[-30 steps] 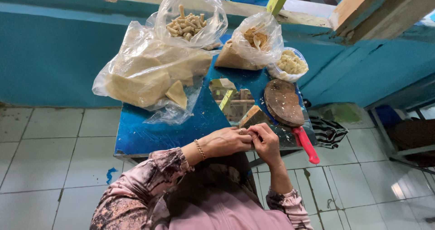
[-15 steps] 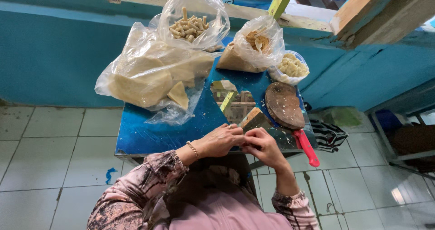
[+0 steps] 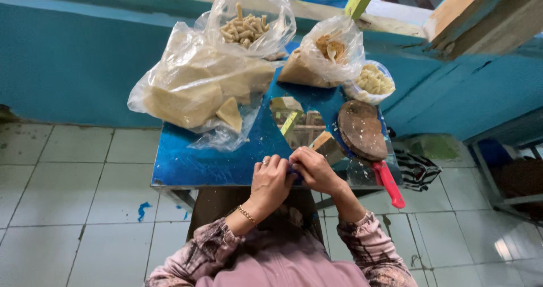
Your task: The person sits at a small blue table and folds thin square dough sheets one at a time, pleating and pressing them into zigzag folded shapes and setting the folded pieces on the table. Earlier they handle a small blue plastic bag and pieces of dough from bags on the table.
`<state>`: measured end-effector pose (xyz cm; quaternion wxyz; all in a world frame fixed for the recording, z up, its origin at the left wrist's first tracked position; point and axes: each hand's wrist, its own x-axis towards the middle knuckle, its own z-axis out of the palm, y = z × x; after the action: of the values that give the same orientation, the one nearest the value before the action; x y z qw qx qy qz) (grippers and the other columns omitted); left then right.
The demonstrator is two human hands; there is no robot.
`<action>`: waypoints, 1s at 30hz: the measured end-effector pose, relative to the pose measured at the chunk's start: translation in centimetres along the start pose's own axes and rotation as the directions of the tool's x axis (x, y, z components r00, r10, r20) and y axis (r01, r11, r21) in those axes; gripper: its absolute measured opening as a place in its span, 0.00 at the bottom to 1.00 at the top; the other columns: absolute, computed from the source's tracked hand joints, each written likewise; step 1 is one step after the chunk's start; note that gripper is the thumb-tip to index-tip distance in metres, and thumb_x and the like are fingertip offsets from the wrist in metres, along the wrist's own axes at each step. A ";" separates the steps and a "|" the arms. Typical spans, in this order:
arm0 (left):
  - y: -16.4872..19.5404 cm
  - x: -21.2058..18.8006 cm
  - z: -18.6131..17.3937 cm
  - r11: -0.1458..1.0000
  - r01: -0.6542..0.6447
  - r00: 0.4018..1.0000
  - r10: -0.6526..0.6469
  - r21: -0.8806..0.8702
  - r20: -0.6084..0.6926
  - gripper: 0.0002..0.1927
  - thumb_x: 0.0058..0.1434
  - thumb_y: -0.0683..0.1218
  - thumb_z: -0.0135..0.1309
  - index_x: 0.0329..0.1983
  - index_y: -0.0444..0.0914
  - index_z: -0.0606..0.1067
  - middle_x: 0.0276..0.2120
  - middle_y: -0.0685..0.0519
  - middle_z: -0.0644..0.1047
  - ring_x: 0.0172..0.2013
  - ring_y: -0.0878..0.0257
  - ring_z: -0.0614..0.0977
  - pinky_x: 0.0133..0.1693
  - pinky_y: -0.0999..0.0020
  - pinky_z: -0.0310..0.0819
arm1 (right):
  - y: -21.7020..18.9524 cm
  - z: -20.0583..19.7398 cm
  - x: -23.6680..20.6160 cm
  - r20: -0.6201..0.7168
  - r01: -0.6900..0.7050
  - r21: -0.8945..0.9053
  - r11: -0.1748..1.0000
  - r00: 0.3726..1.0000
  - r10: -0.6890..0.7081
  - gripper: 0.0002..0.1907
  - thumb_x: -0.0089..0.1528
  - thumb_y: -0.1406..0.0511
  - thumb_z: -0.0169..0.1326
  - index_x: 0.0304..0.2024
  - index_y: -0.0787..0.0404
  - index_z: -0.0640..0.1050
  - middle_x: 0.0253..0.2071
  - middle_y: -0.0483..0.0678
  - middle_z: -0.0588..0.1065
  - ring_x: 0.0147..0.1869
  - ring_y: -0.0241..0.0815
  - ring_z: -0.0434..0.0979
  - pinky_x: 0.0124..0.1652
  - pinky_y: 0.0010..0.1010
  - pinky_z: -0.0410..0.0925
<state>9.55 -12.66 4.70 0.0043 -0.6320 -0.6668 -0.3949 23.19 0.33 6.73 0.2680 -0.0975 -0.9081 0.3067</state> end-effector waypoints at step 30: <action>-3.8 4.5 1.8 0.943 -0.272 0.877 0.324 -0.189 0.354 0.11 0.54 0.38 0.52 0.40 0.42 0.73 0.40 0.52 0.74 0.49 0.51 0.74 0.47 0.55 0.66 | -2.9 0.9 -5.5 0.371 -0.158 0.250 0.955 0.927 0.056 0.07 0.57 0.70 0.64 0.38 0.60 0.82 0.37 0.49 0.80 0.41 0.45 0.82 0.40 0.33 0.73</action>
<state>6.32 -7.50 3.72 -0.1063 -0.7905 -0.5213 -0.3034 27.25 -4.24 5.56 0.0911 -0.0513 -0.8834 0.4568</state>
